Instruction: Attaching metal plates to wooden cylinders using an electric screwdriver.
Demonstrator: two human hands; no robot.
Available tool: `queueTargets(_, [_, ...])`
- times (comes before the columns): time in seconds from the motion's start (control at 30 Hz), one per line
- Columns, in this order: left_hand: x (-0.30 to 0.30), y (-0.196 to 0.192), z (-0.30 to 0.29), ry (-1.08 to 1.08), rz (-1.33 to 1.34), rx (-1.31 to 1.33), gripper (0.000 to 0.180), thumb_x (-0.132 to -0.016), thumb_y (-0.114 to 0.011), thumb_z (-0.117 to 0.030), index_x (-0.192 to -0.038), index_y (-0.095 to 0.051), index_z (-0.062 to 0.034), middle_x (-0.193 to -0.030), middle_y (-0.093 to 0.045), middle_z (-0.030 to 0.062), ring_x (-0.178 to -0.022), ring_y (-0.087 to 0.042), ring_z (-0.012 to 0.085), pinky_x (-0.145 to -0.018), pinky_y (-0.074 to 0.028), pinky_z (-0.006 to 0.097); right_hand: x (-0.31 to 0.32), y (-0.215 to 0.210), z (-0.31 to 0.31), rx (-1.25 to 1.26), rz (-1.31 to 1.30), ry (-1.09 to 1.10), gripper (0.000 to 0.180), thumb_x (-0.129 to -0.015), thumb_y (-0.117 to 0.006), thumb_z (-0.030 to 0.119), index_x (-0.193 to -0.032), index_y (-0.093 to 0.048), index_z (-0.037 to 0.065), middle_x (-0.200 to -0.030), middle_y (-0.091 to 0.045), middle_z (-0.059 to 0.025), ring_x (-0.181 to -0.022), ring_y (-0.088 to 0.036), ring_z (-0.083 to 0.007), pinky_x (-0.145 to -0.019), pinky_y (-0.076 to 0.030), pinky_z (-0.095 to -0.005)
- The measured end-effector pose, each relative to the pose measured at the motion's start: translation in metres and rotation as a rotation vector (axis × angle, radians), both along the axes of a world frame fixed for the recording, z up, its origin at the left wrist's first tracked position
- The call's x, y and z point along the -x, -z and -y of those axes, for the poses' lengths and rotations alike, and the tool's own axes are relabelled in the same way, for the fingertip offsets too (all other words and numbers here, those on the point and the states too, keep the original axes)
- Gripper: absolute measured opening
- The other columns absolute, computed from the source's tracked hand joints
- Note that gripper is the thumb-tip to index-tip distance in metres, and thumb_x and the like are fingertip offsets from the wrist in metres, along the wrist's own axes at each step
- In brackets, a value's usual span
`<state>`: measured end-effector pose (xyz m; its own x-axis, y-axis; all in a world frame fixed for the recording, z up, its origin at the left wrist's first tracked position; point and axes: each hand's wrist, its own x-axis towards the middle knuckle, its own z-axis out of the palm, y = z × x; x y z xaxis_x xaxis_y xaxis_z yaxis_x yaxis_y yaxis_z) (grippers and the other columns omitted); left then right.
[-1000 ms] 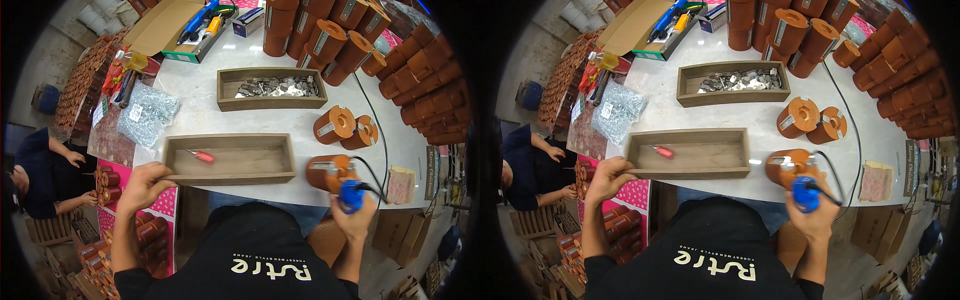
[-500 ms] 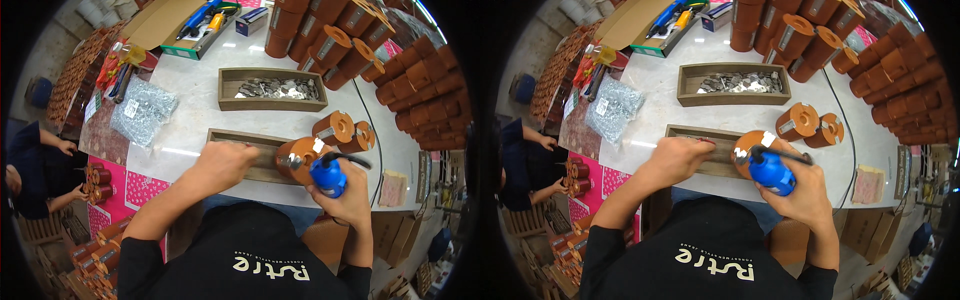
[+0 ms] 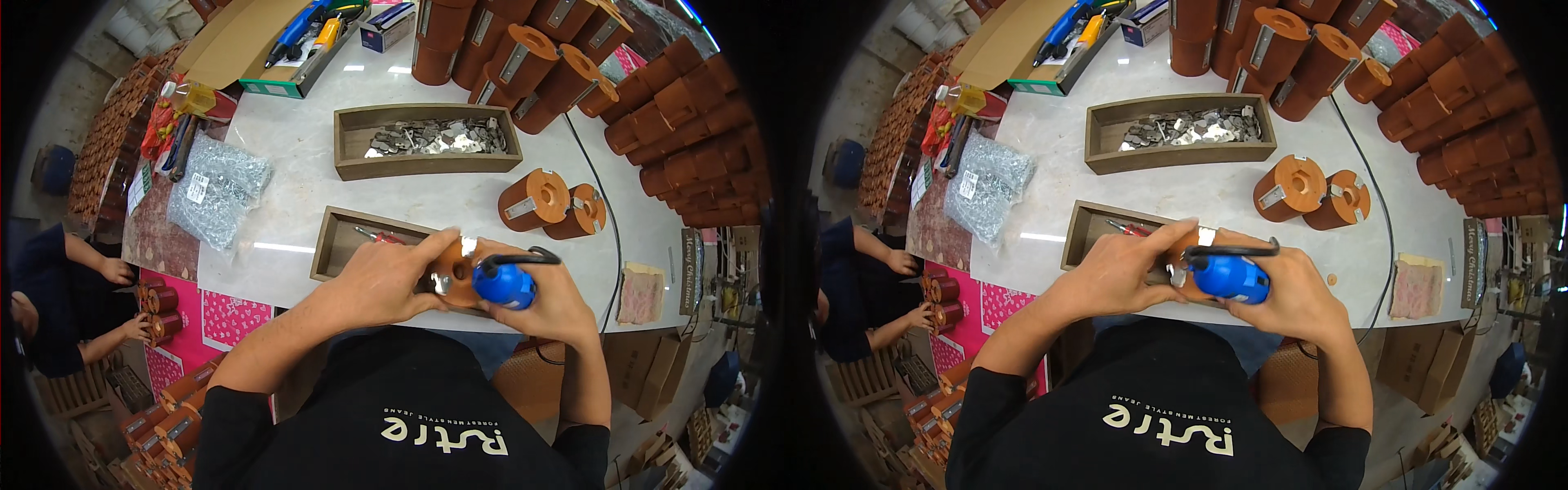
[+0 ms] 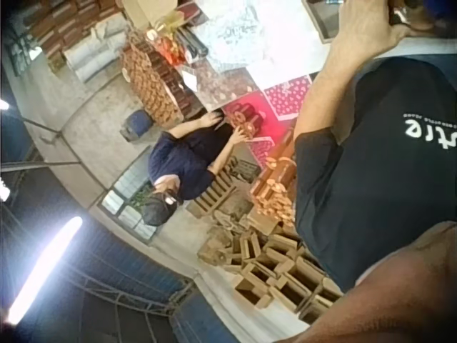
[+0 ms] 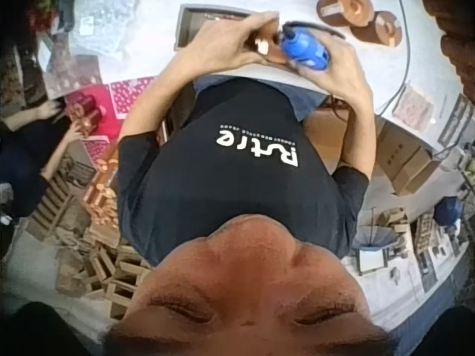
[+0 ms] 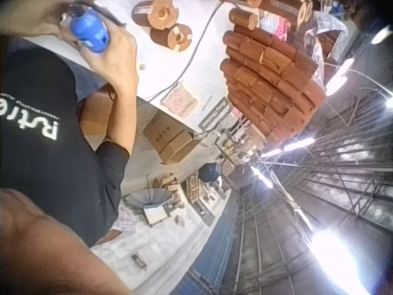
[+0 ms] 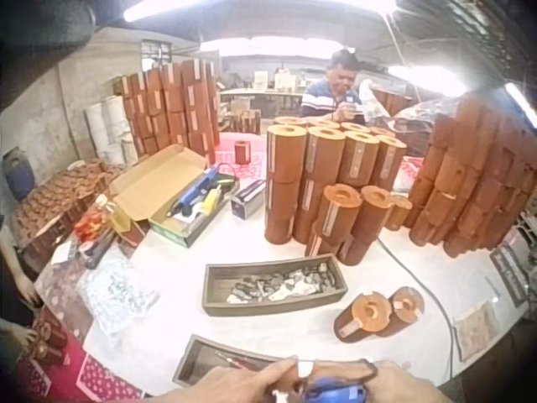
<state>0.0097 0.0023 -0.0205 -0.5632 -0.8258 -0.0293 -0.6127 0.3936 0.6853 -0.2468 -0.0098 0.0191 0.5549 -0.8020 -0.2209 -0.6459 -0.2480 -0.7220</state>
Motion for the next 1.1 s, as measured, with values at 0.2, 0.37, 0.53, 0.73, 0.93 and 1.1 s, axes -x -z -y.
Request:
queueTargets(0.2, [0.002,-0.003,-0.018,-0.096,0.052,-0.012,0.09,-0.071,-0.082,-0.05,-0.143,-0.042,-0.0125,-0.099,-0.07,0.0189,-0.078,-0.069,0.038,-0.067,-0.054,0.043,0.021,0.001,-0.008,-0.118,0.479,0.409,0.049,-0.075,-0.078,0.005,-0.12,-0.06,-0.001,-0.1,-0.071,-0.0125,-0.069,-0.063,-0.0102,-0.064,-0.051,-0.0247])
queueTargets(0.37, [0.005,-0.003,0.003,0.061,-0.035,0.035,0.082,-0.079,-0.077,-0.042,-0.147,-0.04,-0.0151,-0.097,-0.071,0.0134,-0.079,-0.068,0.0346,-0.068,-0.052,0.043,0.043,-0.021,-0.022,0.071,0.912,0.607,0.05,-0.077,-0.069,0.005,-0.122,-0.048,-0.002,-0.105,-0.069,-0.0256,-0.062,-0.064,-0.0183,-0.061,-0.055,-0.029])
queueTargets(0.53, [-0.004,-0.019,0.016,0.051,-0.077,-0.026,0.062,-0.084,-0.076,-0.023,-0.14,-0.052,-0.0121,-0.089,-0.069,0.0096,-0.067,-0.062,0.0216,-0.063,-0.047,0.033,0.059,-0.018,-0.028,0.246,1.332,0.529,0.041,-0.088,-0.057,0.011,-0.125,-0.043,0.002,-0.097,-0.066,-0.0227,-0.064,-0.065,-0.0231,-0.067,-0.057,-0.0394])
queueTargets(0.73, [-0.028,-0.018,0.072,-0.433,-0.031,0.019,0.027,-0.09,-0.067,-0.029,-0.105,-0.068,-0.0069,-0.084,-0.07,0.0159,-0.075,-0.069,0.0302,-0.068,-0.052,0.04,0.053,-0.009,-0.031,0.078,1.286,0.65,0.039,-0.085,-0.061,0.009,-0.12,-0.046,0.002,-0.088,-0.066,-0.0187,-0.058,-0.062,-0.021,-0.06,-0.055,-0.0343])
queueTargets(0.93, [0.008,0.007,0.155,-0.273,0.492,0.105,0.029,-0.089,-0.064,-0.034,-0.103,-0.071,-0.0103,-0.095,-0.071,0.0187,-0.096,-0.067,0.0372,-0.082,-0.052,0.049,0.034,0.006,-0.041,-0.235,0.414,0.804,0.047,-0.074,-0.083,0.017,-0.111,-0.061,-0.001,-0.088,-0.07,-0.0134,-0.065,-0.065,-0.0172,-0.061,-0.053,-0.0294])
queueTargets(1.1, [0.035,0.015,0.193,-0.232,0.604,0.076,0.041,-0.079,-0.076,-0.043,-0.102,-0.072,-0.0091,-0.1,-0.071,0.0173,-0.097,-0.068,0.0345,-0.084,-0.054,0.044,0.033,0.053,-0.043,-0.154,0.14,0.818,0.05,-0.074,-0.083,0.027,-0.111,-0.064,0.0,-0.088,-0.071,-0.0138,-0.078,-0.068,-0.0205,-0.075,-0.053,-0.0341])
